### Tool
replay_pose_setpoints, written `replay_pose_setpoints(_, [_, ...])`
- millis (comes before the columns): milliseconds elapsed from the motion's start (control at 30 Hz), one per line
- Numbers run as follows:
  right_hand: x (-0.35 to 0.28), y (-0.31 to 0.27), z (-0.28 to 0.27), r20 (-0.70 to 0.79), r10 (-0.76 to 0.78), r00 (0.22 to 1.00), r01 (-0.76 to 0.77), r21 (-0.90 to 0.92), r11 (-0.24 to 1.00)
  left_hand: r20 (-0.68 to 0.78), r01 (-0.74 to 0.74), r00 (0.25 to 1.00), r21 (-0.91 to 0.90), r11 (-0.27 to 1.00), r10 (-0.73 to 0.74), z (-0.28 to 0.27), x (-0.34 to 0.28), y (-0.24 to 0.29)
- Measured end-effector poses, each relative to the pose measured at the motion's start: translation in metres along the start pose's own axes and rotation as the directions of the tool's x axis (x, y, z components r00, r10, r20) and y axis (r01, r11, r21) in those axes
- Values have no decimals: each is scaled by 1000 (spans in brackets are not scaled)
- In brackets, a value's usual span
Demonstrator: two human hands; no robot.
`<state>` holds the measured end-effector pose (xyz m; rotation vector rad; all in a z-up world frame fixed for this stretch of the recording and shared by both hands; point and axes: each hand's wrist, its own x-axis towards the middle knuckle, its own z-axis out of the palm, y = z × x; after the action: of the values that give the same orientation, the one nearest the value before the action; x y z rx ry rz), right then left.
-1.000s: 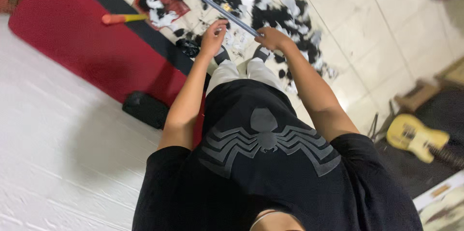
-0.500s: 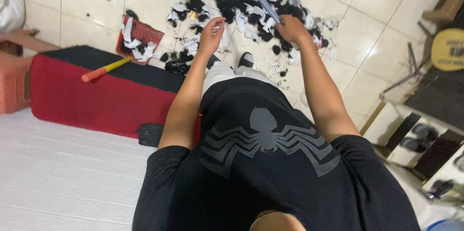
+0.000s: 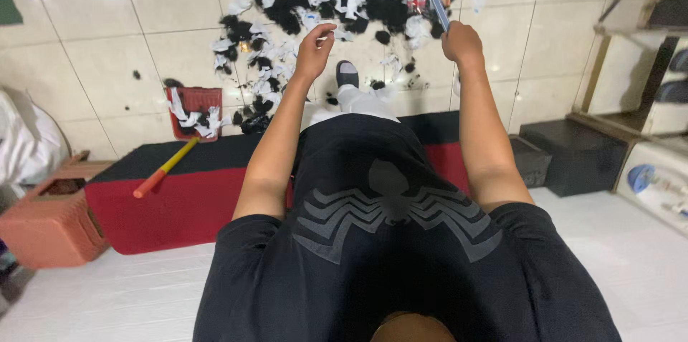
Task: The person sweeps hair and paper debris from the floor using a broom and a dustpan, collecting the waste and placing it into a trash bin.
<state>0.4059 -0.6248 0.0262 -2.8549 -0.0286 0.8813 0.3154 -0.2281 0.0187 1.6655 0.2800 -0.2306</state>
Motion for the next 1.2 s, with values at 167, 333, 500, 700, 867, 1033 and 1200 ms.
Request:
replay_pose_setpoints(167, [-23,6,34,155,192,969,-208,95,974,30,-41,999,22,999,41,7,0,-5])
replay_pose_setpoints(333, [-31,-32,70,218,107,970,-126,75,989,-2,-68,998,38,997,68,-23,-25,-22])
replay_pose_setpoints(500, [-15,-90,100,235,-40,971,38,13,999,-108,26,994,12,1000,-25,-71,-63,-36])
replay_pose_setpoints(700, [4,-174,101,298,-126,946,161,-96,982,-277,21,961,-34,999,-30,-135,-110,-61])
replay_pose_setpoints(867, [10,-249,84,304,-216,928,259,-109,960,-416,-26,909,-122,992,-27,-177,-153,-78])
replay_pose_setpoints(1033, [33,-325,81,331,-399,855,498,-309,811,-516,100,829,-242,965,-215,-210,-194,-96])
replay_pose_setpoints(1200, [64,-389,62,331,-441,834,548,-409,730,-689,-25,715,-194,981,-118,-232,-242,-104])
